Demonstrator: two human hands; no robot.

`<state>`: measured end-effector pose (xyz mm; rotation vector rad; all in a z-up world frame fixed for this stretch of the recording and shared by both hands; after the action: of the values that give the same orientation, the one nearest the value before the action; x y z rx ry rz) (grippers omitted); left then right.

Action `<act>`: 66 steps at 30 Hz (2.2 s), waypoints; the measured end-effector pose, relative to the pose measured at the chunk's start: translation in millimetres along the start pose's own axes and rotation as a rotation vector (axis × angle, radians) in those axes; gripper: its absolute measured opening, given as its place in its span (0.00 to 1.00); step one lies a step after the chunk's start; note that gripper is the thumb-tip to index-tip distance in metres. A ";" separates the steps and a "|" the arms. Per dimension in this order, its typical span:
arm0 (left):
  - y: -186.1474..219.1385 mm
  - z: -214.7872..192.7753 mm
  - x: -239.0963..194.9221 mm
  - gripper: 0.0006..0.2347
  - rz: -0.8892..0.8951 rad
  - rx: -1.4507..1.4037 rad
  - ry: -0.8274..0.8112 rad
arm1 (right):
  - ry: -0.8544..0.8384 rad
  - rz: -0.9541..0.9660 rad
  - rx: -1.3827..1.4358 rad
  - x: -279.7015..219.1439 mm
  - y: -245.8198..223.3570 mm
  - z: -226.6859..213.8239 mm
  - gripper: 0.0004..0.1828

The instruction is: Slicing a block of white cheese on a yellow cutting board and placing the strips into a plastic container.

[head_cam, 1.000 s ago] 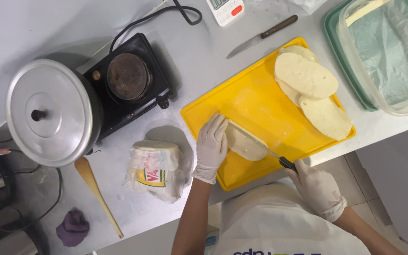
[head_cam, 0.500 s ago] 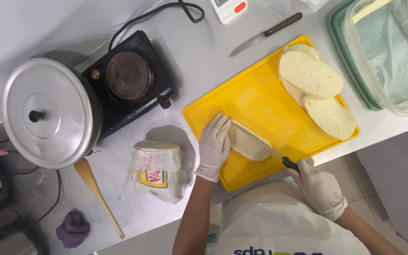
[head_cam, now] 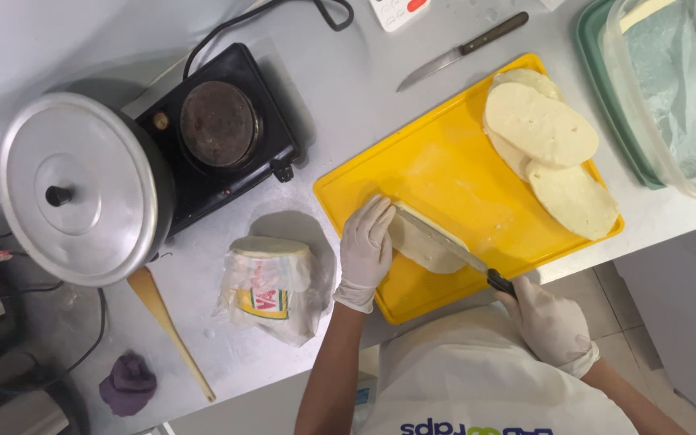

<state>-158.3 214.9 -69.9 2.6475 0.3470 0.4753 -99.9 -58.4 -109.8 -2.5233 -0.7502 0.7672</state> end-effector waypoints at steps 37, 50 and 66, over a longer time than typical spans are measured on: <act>45.9 58.7 -47.5 0.25 -0.025 -0.068 -0.092 | -0.043 -0.026 -0.054 24.2 14.6 14.5 0.21; 59.1 67.8 -56.5 0.28 -0.024 0.149 -0.157 | -0.617 0.627 0.833 32.3 88.5 47.0 0.29; 49.3 18.5 -47.5 0.20 -0.151 -0.157 0.112 | 0.477 -0.282 -0.255 0.1 -15.0 -99.8 0.20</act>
<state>-186.3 150.1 -76.4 2.4278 0.5184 0.5787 -45.4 -67.7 -25.3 -2.5824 -1.0430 -0.0325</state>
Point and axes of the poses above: each hand's wrist, its own x-axis towards the middle knuckle, its own z-axis out of the palm, y = z × x, the point moved 9 cm from there along x, towards the middle knuckle, and after that the axes turned 9 degrees about x, right-handed, at the moved point
